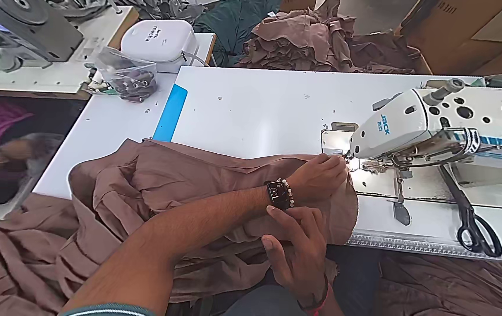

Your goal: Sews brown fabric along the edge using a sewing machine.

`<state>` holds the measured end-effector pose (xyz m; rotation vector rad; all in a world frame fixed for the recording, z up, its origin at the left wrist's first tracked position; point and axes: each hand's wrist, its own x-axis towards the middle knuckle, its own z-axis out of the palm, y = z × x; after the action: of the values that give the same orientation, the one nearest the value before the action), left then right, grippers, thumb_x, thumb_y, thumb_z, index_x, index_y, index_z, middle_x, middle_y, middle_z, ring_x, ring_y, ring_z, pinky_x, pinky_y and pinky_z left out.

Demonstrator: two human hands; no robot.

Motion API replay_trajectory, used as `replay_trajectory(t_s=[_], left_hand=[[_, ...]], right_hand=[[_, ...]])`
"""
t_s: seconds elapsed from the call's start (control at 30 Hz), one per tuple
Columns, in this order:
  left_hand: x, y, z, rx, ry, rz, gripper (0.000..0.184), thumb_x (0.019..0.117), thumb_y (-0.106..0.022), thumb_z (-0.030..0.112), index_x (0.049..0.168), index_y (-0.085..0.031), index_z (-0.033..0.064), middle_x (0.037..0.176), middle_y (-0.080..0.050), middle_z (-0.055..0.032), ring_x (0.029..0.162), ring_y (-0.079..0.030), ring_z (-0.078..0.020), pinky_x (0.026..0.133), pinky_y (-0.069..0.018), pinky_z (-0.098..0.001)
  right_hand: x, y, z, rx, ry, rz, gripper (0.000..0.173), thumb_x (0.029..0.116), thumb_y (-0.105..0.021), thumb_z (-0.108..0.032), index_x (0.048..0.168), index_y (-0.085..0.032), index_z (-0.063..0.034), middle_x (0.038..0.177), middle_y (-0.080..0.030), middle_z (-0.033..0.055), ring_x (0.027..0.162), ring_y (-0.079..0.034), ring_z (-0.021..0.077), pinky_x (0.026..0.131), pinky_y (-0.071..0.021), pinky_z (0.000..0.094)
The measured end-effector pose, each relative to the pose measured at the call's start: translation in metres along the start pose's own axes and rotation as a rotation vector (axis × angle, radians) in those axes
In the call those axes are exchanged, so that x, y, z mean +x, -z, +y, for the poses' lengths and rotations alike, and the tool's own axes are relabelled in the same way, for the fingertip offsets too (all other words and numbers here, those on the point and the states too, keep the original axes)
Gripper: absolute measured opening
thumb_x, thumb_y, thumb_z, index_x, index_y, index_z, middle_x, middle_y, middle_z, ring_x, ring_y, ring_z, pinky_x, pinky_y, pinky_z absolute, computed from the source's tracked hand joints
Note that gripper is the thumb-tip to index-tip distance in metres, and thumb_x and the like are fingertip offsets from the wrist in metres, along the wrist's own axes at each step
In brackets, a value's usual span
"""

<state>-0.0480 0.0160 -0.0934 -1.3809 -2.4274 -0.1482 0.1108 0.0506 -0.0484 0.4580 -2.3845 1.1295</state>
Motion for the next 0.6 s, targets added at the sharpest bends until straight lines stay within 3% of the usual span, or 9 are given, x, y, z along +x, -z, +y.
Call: replay_trajectory(t_s=[0.2,0.6], left_hand=[[0.0,-0.002,-0.002,0.021,-0.024,0.037,0.034,0.1033,-0.042,0.015,0.122,-0.069,0.0061,0.126,-0.069,-0.0112,0.123,-0.062,-0.0254,0.096,-0.0502,-0.0378],[0.0,-0.011,-0.004,0.03,-0.033,0.085,0.033,0.1038,-0.041,0.014,0.121,-0.069,0.007,0.125,-0.069,-0.0105,0.122,-0.062,-0.025,0.094,-0.0506,-0.0364]], right_hand=[[0.007,0.001,0.006,-0.087,-0.148,0.058,0.06,0.0989,-0.05,-0.06,0.121,-0.075,-0.0103,0.093,-0.065,0.0017,0.087,-0.055,0.0169,0.076,-0.043,0.0401],[0.007,-0.004,0.008,-0.157,-0.171,-0.005,0.066,0.0965,-0.05,-0.065,0.126,-0.073,-0.0111,0.098,-0.065,0.003,0.091,-0.056,0.0197,0.077,-0.0439,0.0426]])
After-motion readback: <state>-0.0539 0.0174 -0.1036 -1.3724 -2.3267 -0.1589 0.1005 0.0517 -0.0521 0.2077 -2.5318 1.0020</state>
